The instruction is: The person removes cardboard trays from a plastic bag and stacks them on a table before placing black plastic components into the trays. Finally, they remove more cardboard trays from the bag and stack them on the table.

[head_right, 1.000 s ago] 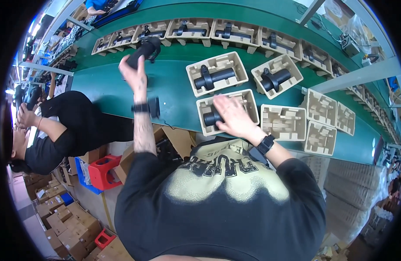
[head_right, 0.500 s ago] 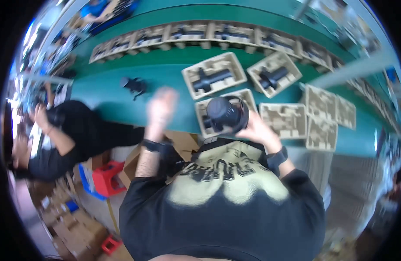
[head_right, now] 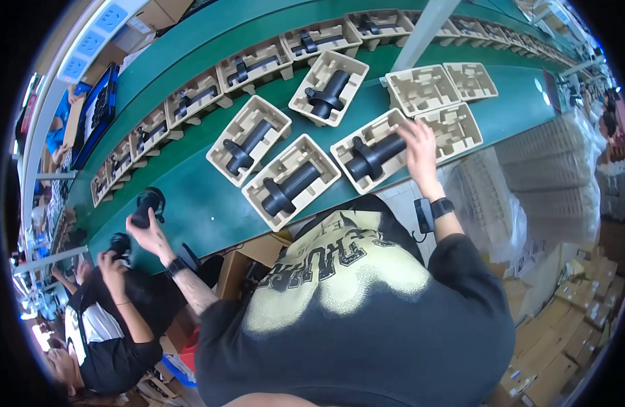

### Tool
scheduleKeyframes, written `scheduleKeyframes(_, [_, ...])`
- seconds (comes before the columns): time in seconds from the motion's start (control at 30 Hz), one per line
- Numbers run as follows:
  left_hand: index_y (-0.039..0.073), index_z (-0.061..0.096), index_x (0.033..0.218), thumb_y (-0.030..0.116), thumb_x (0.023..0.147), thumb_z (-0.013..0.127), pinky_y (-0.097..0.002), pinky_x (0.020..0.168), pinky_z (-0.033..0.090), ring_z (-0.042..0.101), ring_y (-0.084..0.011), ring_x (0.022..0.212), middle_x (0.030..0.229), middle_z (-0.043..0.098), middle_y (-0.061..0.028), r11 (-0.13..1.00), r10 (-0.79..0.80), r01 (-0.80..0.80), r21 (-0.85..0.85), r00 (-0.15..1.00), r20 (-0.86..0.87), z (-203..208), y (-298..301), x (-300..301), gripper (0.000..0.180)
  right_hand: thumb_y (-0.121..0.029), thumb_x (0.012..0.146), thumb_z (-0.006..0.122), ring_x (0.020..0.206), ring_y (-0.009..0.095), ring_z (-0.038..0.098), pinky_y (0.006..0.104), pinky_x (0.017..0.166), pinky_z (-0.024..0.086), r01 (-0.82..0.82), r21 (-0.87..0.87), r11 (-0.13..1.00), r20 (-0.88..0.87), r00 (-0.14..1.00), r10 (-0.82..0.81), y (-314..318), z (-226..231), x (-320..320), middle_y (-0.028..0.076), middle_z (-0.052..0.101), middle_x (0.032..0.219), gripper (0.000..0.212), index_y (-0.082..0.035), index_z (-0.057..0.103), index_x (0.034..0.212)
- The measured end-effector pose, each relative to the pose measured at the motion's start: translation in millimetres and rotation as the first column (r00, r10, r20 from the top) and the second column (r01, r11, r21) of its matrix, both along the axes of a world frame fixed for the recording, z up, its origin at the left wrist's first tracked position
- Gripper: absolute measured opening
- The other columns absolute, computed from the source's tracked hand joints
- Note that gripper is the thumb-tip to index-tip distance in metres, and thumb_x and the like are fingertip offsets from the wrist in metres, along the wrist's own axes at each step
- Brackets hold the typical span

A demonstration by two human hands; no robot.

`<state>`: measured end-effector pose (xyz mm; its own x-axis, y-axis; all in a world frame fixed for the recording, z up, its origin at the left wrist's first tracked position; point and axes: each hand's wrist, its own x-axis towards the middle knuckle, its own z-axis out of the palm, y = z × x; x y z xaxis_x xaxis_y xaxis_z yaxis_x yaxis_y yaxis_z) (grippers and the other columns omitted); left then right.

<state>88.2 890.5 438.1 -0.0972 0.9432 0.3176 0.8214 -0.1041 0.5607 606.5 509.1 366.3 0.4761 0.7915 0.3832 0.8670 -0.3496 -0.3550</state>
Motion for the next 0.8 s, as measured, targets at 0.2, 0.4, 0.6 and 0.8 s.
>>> scheduleKeyframes(0.2, [0.003, 0.051, 0.112, 0.033, 0.09, 0.059, -0.0334, 0.083, 0.052, 0.06, -0.0196, 0.092, 0.113, 0.057, -0.0132, 0.939, 0.103, 0.341, -0.033, -0.189, 0.977, 31, -103, 123, 0.038, -0.04, 0.077, 0.07, 0.141, 0.033, 0.014, 0.0533, 0.112, 0.012, -0.326, -0.266, 0.907, -0.229, 0.936, 0.269, 50, 19, -72, 0.014, 0.027, 0.149, 0.082, -0.01, 0.031, 0.143])
scheduleKeyframes(0.4, [0.003, 0.044, 0.125, 0.039, 0.094, 0.045, -0.0291, 0.056, 0.054, 0.066, -0.022, 0.068, 0.086, 0.065, -0.0148, -0.566, 0.781, 0.824, 0.005, 0.534, 0.323, -83, -210, 245, 0.048, -0.029, 0.065, 0.082, 0.136, 0.03, 0.028, 0.0485, 0.112, 0.015, -0.556, 0.271, 0.786, -0.811, 0.308, 0.498, 75, 98, -85, 0.012, 0.04, 0.142, 0.093, -0.005, 0.033, 0.141])
scheduleKeyframes(0.6, [0.003, 0.041, 0.13, 0.039, 0.098, 0.037, -0.0259, 0.054, 0.053, 0.066, -0.0203, 0.061, 0.081, 0.065, -0.0144, -0.062, -0.214, 0.811, -0.582, 0.559, 0.801, -19, -211, 291, 0.048, -0.012, 0.05, 0.078, 0.124, 0.029, 0.04, 0.0576, 0.108, 0.021, -0.148, -0.242, 0.959, 0.017, 0.987, 0.157, -5, 99, 23, 0.006, 0.057, 0.112, 0.069, -0.01, 0.059, 0.116])
scheduleKeyframes(0.8, [0.004, 0.039, 0.134, 0.033, 0.098, 0.039, -0.0251, 0.057, 0.053, 0.066, -0.0195, 0.063, 0.084, 0.065, -0.0129, 0.22, -0.174, 0.816, -0.534, 0.571, 0.802, -29, -254, 352, 0.046, -0.006, 0.055, 0.072, 0.128, 0.032, 0.035, 0.0643, 0.107, 0.016, 0.042, -0.204, 0.978, 0.312, 0.95, 0.024, -86, 58, 129, 0.005, 0.054, 0.116, 0.061, -0.012, 0.06, 0.115])
